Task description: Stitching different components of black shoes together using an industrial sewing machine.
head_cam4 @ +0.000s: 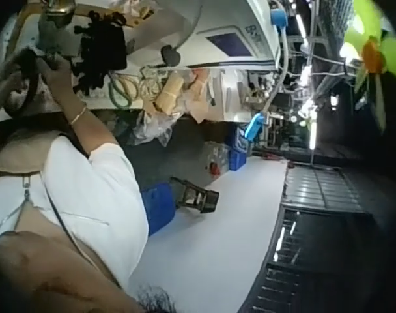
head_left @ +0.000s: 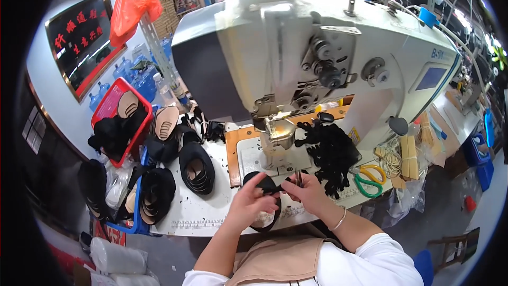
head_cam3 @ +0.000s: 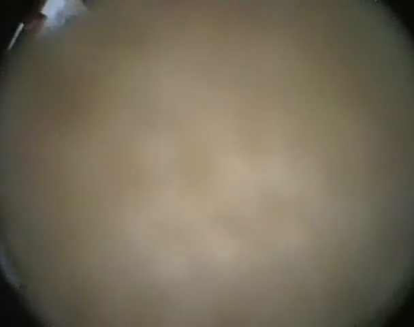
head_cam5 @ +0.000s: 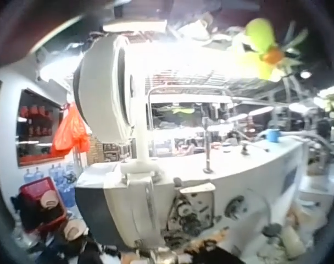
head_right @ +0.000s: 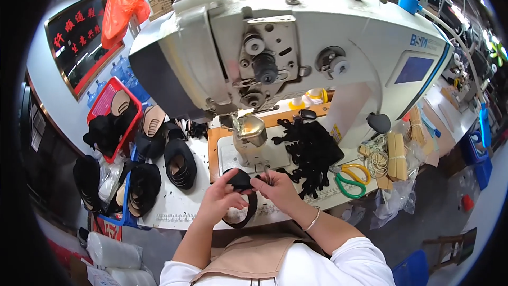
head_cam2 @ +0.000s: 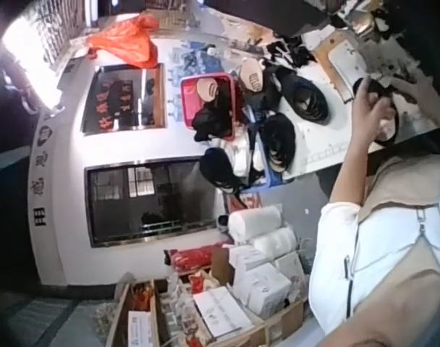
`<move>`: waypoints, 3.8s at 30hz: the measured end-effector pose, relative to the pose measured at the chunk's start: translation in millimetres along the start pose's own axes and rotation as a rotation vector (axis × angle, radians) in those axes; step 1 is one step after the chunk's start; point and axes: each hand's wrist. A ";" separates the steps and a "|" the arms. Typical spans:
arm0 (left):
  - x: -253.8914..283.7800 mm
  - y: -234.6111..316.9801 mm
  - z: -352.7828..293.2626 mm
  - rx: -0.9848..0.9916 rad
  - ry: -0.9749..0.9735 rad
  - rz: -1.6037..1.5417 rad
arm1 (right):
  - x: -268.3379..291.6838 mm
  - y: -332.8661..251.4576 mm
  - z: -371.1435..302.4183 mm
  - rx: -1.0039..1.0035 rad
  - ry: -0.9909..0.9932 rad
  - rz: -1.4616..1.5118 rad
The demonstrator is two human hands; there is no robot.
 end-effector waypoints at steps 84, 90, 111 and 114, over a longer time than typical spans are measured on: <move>8.3 49.4 46.2 0.047 -0.003 -0.109 | 3.7 -79.7 25.7 0.099 -0.109 -0.053; 18.3 80.8 81.3 0.164 0.044 -0.206 | -4.3 -120.1 51.0 -0.020 0.069 -0.081; 32.8 70.0 109.6 0.112 0.119 -0.280 | 15.7 -91.9 86.4 0.279 0.108 -0.284; 33.3 70.7 105.9 0.094 0.094 -0.255 | 14.6 -90.5 85.3 0.314 0.112 -0.329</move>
Point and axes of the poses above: each hand's wrist, its own z-axis towards the middle knuckle, its own x-axis out of the back of the hand, y = z × x, and after that the axes turned 10 degrees about -y, right-handed
